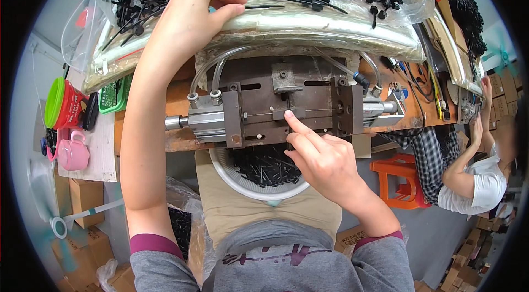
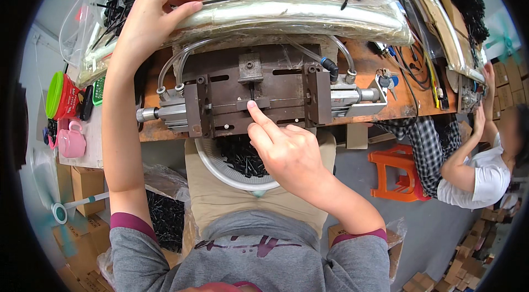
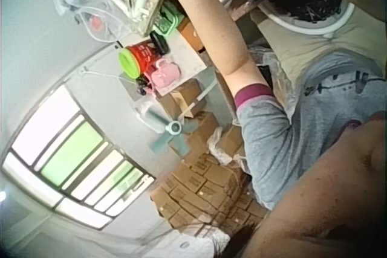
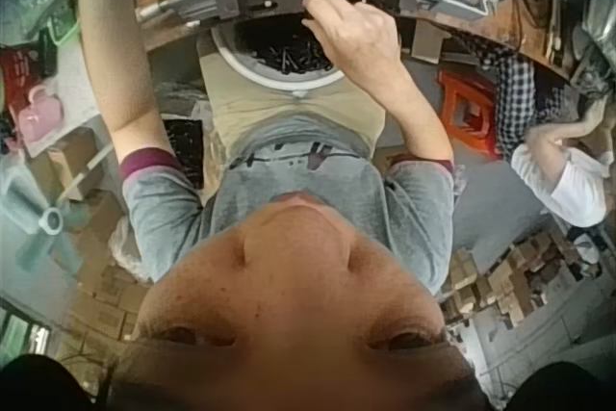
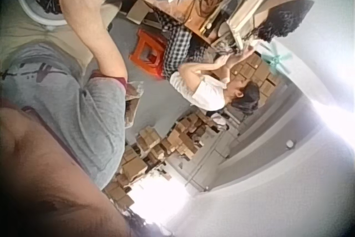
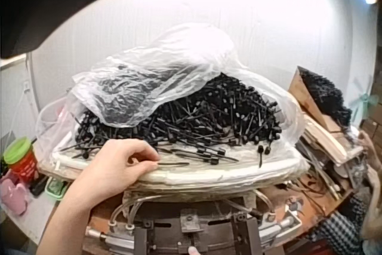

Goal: Manually assemble small electronic or plastic components using a workbench fixture.

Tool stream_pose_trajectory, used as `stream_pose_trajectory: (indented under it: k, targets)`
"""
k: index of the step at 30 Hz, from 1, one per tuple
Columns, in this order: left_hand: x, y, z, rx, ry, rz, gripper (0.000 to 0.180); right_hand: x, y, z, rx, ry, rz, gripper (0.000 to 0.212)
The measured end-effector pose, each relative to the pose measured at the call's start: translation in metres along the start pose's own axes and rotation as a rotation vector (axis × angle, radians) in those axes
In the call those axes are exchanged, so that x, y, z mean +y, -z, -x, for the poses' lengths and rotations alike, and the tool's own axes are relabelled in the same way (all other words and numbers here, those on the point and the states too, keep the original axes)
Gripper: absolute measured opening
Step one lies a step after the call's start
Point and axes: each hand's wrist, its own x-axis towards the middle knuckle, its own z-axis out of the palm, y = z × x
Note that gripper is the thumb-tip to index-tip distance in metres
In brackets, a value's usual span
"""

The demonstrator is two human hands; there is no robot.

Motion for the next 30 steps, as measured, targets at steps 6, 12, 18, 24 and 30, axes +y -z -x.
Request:
stream_pose_trajectory:
  k: [6,12,18,24,30]
  targets:
    - [0.052,0.014,0.042,0.191,-0.015,0.100,0.015,0.003,0.019,-0.014,-0.022,0.029,-0.066,0.022]
    - [0.088,-0.003,0.099,0.158,-0.031,0.270,0.035,0.050,0.049,-0.086,0.381,-0.005,-0.078,0.025]
    - [0.113,-0.042,0.143,-0.054,-0.031,0.195,0.034,0.099,0.067,-0.182,0.231,-0.128,0.283,0.046]
    - [0.107,-0.090,0.162,0.001,-0.102,0.008,0.028,0.134,0.045,-0.205,-0.178,-0.148,0.319,0.057]
    - [0.102,-0.097,0.158,0.010,-0.111,-0.084,0.026,0.117,0.059,-0.189,-0.156,0.077,0.402,0.043]
